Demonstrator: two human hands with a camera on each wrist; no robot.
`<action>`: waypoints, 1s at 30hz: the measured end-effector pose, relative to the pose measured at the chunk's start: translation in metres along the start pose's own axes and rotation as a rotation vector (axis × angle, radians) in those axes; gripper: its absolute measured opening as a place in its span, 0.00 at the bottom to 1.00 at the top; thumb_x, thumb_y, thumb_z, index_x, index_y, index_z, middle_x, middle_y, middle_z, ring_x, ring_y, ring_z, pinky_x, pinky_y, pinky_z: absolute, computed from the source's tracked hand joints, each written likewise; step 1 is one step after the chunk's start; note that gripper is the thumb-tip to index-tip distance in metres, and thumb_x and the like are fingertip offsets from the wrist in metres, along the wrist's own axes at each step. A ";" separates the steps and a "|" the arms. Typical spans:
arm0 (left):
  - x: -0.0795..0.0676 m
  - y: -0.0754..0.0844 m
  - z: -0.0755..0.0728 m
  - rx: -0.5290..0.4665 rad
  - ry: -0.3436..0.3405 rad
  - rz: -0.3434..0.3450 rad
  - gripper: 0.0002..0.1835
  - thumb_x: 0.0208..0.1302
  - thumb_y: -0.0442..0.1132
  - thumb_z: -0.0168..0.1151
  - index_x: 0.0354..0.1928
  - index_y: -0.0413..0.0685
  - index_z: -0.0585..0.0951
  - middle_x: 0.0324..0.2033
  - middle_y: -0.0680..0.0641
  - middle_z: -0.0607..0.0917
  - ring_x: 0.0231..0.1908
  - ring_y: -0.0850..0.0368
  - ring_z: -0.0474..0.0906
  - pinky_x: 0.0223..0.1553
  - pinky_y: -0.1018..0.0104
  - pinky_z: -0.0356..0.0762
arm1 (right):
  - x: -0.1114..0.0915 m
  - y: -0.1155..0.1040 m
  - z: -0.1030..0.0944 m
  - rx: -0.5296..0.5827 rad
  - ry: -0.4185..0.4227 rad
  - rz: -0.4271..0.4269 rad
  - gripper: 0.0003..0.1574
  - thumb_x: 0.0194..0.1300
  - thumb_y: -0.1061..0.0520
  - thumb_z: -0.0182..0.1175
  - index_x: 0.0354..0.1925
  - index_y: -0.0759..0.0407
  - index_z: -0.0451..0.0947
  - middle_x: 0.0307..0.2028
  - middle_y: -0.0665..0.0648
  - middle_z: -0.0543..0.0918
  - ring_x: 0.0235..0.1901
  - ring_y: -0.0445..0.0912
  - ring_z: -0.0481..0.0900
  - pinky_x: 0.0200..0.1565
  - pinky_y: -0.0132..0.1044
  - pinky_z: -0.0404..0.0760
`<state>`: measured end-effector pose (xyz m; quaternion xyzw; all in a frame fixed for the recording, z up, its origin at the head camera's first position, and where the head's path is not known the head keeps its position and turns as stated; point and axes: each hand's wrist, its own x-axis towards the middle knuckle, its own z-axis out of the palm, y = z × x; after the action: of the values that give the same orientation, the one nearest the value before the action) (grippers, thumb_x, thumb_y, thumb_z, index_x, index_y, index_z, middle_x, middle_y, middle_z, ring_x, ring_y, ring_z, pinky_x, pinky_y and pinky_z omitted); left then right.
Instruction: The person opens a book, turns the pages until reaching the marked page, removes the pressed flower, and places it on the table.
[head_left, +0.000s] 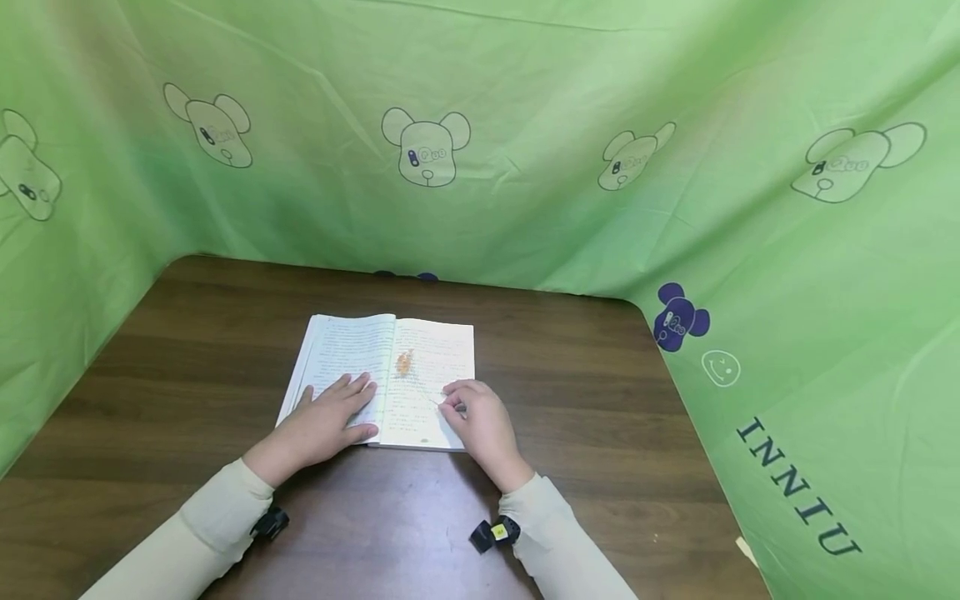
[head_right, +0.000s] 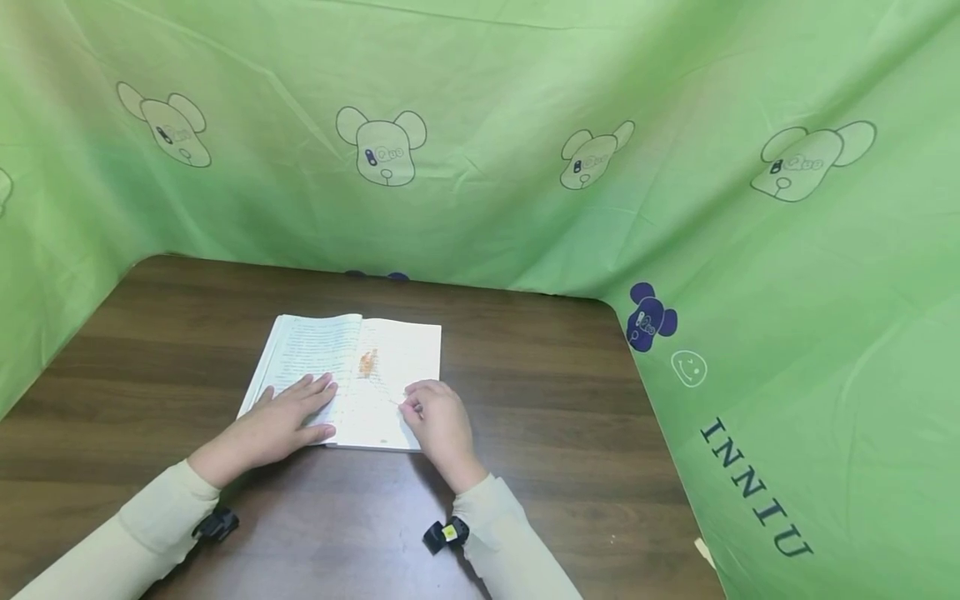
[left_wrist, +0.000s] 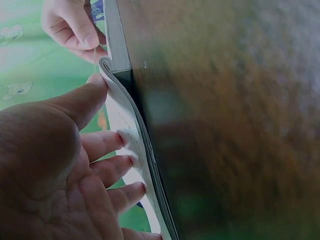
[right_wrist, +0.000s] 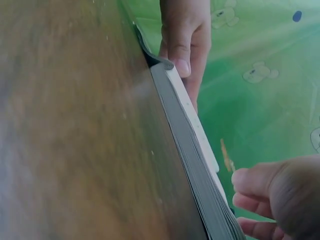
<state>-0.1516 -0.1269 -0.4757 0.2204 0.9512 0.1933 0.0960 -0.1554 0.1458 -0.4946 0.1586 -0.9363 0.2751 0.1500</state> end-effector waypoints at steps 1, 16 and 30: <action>0.000 0.000 0.000 -0.001 0.001 -0.001 0.39 0.72 0.58 0.60 0.76 0.44 0.67 0.77 0.42 0.63 0.77 0.35 0.56 0.64 0.16 0.48 | 0.001 0.000 -0.001 0.015 0.005 0.000 0.07 0.63 0.58 0.71 0.28 0.55 0.86 0.44 0.50 0.89 0.50 0.48 0.85 0.55 0.42 0.81; 0.000 -0.001 0.000 -0.006 0.007 0.003 0.38 0.72 0.58 0.60 0.76 0.44 0.67 0.77 0.42 0.63 0.77 0.35 0.56 0.64 0.16 0.47 | 0.010 0.012 -0.019 0.073 0.082 0.034 0.07 0.63 0.59 0.72 0.29 0.58 0.86 0.43 0.53 0.89 0.48 0.50 0.86 0.54 0.45 0.82; -0.001 -0.001 0.000 -0.007 -0.001 0.005 0.39 0.72 0.59 0.59 0.76 0.45 0.67 0.78 0.43 0.63 0.77 0.36 0.56 0.65 0.17 0.48 | 0.014 0.038 -0.037 0.062 0.117 0.112 0.07 0.64 0.60 0.71 0.28 0.58 0.85 0.43 0.53 0.90 0.47 0.49 0.87 0.51 0.45 0.82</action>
<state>-0.1511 -0.1282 -0.4759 0.2227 0.9500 0.1966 0.0966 -0.1754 0.1945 -0.4774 0.0942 -0.9244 0.3206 0.1841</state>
